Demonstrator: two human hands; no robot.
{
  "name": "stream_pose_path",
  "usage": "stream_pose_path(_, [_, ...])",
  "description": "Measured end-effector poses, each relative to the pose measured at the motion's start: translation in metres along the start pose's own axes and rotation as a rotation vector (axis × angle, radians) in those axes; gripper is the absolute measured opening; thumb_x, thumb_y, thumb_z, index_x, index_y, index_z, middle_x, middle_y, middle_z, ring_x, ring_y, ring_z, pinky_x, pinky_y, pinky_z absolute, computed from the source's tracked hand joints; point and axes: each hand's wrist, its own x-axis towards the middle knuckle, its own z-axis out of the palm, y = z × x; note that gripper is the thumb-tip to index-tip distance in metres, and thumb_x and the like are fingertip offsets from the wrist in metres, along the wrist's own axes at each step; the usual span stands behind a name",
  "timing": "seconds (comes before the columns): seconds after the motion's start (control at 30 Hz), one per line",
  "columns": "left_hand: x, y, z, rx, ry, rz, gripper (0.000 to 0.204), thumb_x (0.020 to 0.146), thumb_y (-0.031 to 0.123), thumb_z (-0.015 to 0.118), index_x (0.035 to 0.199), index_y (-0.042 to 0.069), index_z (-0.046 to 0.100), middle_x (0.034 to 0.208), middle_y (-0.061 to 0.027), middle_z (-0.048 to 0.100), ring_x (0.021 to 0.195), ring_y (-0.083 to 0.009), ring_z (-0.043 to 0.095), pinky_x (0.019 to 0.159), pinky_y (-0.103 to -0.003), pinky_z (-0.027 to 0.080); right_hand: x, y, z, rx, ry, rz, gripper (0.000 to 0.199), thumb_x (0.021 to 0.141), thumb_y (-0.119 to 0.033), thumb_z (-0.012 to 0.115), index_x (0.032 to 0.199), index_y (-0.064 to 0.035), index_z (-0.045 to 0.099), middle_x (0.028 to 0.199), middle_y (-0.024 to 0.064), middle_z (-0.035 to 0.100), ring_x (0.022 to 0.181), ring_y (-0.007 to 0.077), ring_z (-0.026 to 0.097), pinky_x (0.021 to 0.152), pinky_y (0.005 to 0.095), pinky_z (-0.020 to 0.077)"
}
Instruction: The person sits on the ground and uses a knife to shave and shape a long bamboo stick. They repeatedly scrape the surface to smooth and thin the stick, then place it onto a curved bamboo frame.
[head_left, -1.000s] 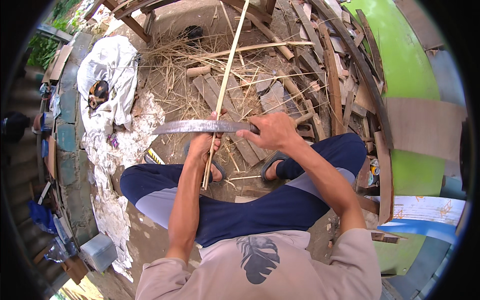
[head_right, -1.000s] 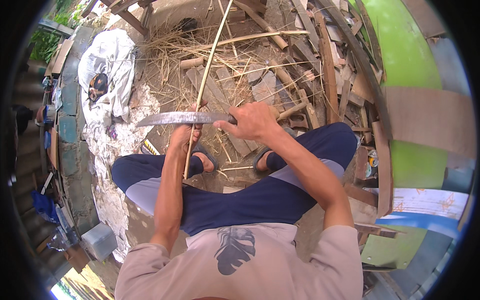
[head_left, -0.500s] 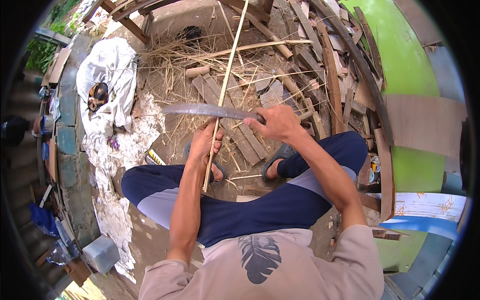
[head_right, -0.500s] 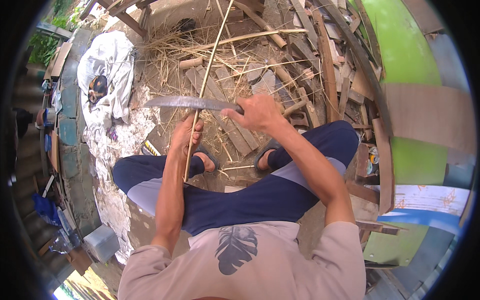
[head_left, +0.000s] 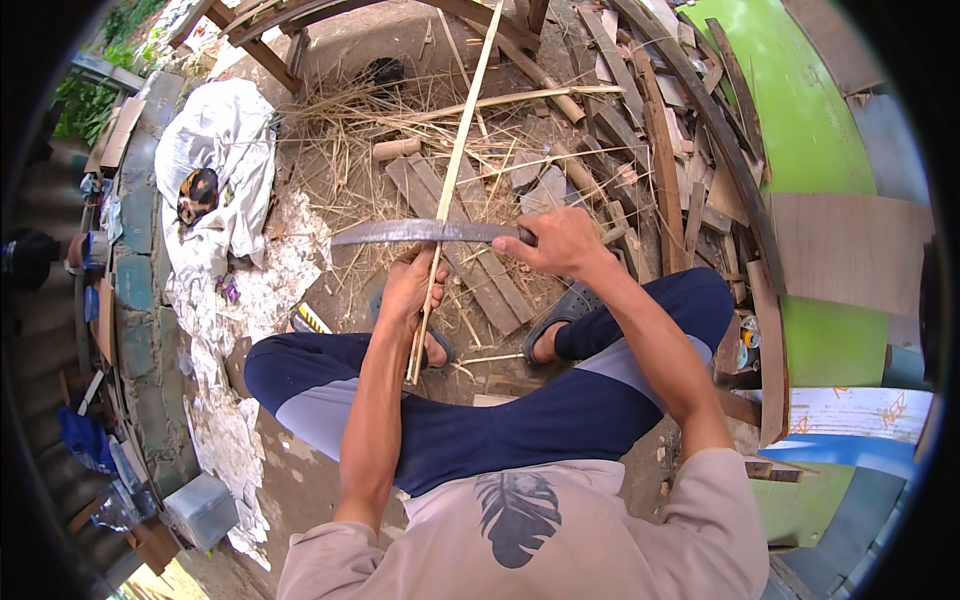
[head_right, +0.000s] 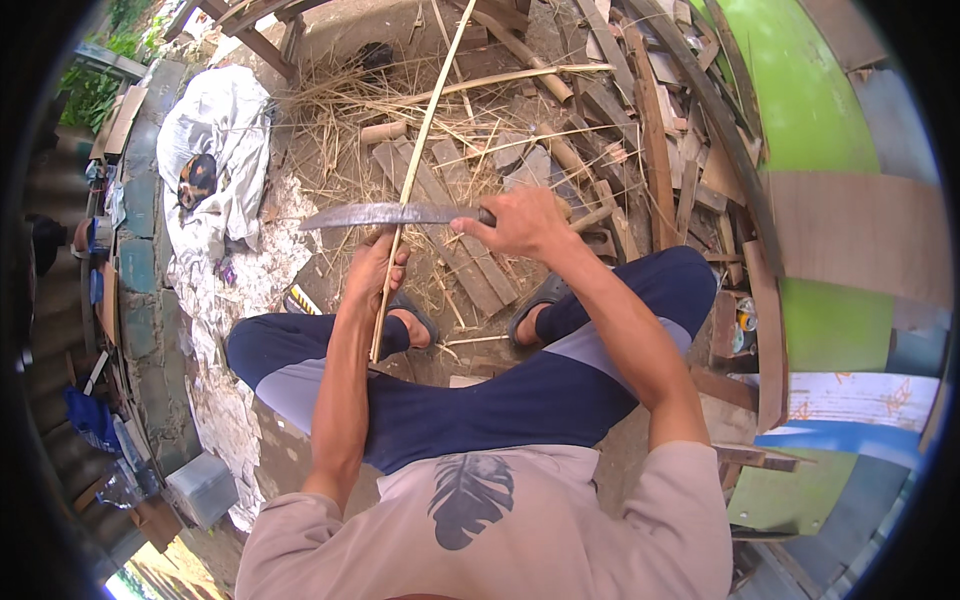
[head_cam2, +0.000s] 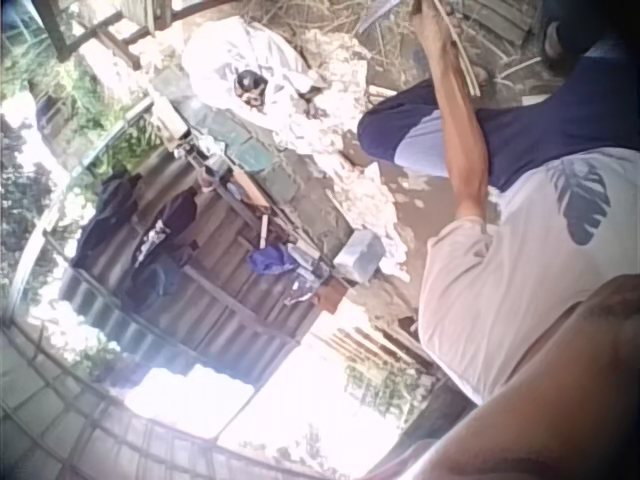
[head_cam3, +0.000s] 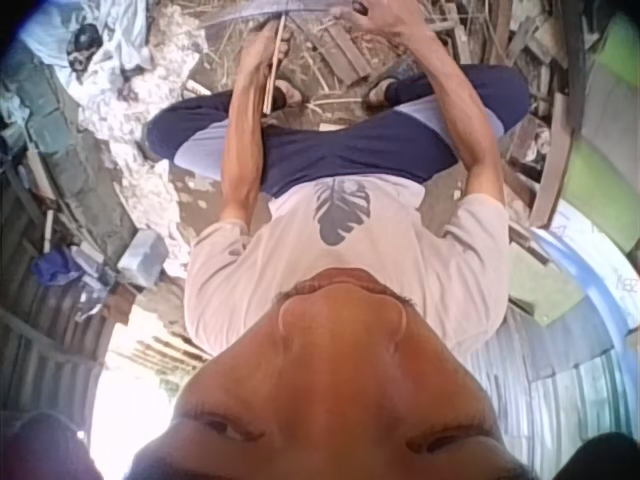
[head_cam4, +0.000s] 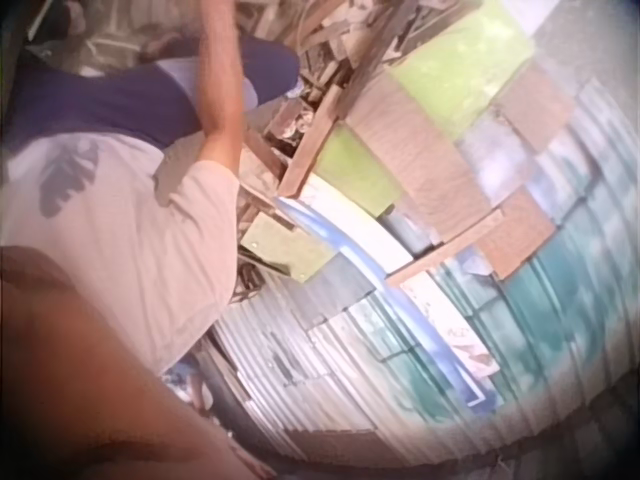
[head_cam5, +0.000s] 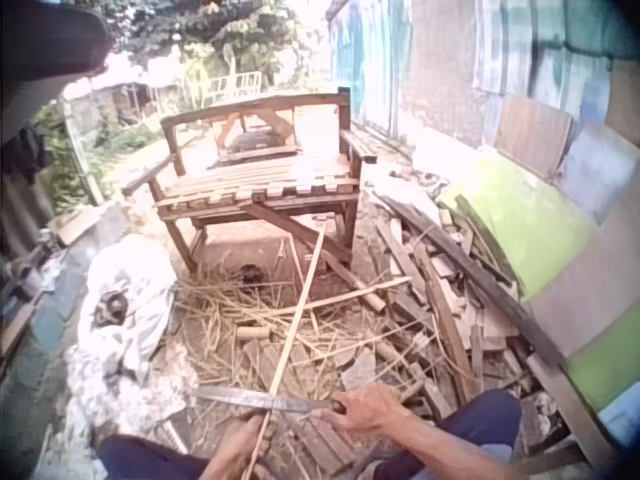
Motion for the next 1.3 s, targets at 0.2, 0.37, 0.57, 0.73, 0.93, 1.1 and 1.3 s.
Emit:
stream_pose_path(0.2, [-0.012, 0.006, 0.004, 0.054, 0.070, -0.012, 0.039, 0.103, 0.039, 0.050, 0.125, 0.009, 0.062, 0.059, 0.0049, 0.049, 0.039, -0.0017, 0.045, 0.033, -0.016, 0.037, -0.006, -0.007, 0.003, -0.062, 0.029, -0.018, 0.071, 0.089, -0.070, 0.050, 0.064, -0.0051, 0.062, 0.052, 0.0142, 0.057, 0.052, 0.0344, 0.061, 0.050, 0.0449, 0.0471])
stream_pose_path(0.37, [-0.014, 0.004, 0.003, 0.056, -0.060, 0.006, 0.041, 0.103, 0.039, 0.050, 0.128, 0.009, 0.061, 0.058, 0.0056, 0.047, 0.037, -0.0014, 0.044, 0.031, -0.015, 0.035, 0.003, 0.028, -0.004, -0.094, 0.169, 0.127, 0.069, 0.089, -0.070, 0.049, 0.065, -0.0070, 0.064, 0.052, 0.0150, 0.058, 0.053, 0.0348, 0.062, 0.050, 0.0458, 0.0471])
stream_pose_path(0.57, [-0.020, 0.006, 0.007, 0.095, -0.092, 0.035, 0.044, 0.103, 0.039, 0.050, 0.132, 0.006, 0.057, 0.056, 0.0054, 0.045, 0.036, -0.0017, 0.042, 0.030, -0.015, 0.033, 0.008, 0.048, -0.007, -0.095, 0.136, 0.187, 0.072, 0.089, -0.071, 0.048, 0.071, -0.0041, 0.068, 0.054, 0.0159, 0.059, 0.057, 0.0377, 0.064, 0.055, 0.0478, 0.0501])
stream_pose_path(0.73, [-0.020, 0.005, 0.005, 0.107, -0.087, 0.036, 0.044, 0.104, 0.039, 0.048, 0.131, 0.005, 0.057, 0.056, 0.0053, 0.043, 0.036, -0.0018, 0.041, 0.030, -0.016, 0.032, 0.013, 0.047, -0.014, -0.167, 0.068, 0.108, 0.077, 0.089, -0.074, 0.043, 0.076, -0.0040, 0.071, 0.062, 0.0183, 0.064, 0.067, 0.0373, 0.068, 0.063, 0.0493, 0.0531])
stream_pose_path(0.93, [-0.027, 0.009, 0.002, 0.146, -0.113, -0.021, 0.041, 0.104, 0.038, 0.048, 0.128, 0.007, 0.061, 0.056, 0.0056, 0.043, 0.035, -0.0014, 0.038, 0.032, -0.016, 0.033, 0.043, 0.106, -0.042, -0.069, 0.048, 0.468, 0.080, 0.090, -0.076, 0.038, 0.082, -0.0043, 0.071, 0.066, 0.0215, 0.065, 0.074, 0.0392, 0.069, 0.070, 0.0508, 0.0532])
stream_pose_path(1.1, [-0.026, 0.001, -0.002, 0.098, -0.131, -0.004, 0.042, 0.104, 0.039, 0.049, 0.128, 0.007, 0.061, 0.056, 0.0061, 0.043, 0.036, -0.0013, 0.038, 0.032, -0.016, 0.032, 0.043, 0.096, -0.048, -0.146, -0.039, 0.315, 0.082, 0.088, -0.078, 0.038, 0.088, -0.0044, 0.073, 0.073, 0.0239, 0.068, 0.079, 0.0403, 0.070, 0.074, 0.0514, 0.0537])
stream_pose_path(1.3, [-0.014, -0.012, 0.010, 0.133, -0.209, -0.050, 0.041, 0.104, 0.039, 0.048, 0.128, 0.007, 0.061, 0.056, 0.0053, 0.044, 0.036, -0.0016, 0.038, 0.032, -0.017, 0.032, 0.063, 0.154, -0.068, -0.207, 0.096, 0.744, 0.086, 0.086, -0.080, 0.038, 0.099, -0.0022, 0.073, 0.097, 0.0249, 0.070, 0.097, 0.0398, 0.068, 0.084, 0.0503, 0.0531])
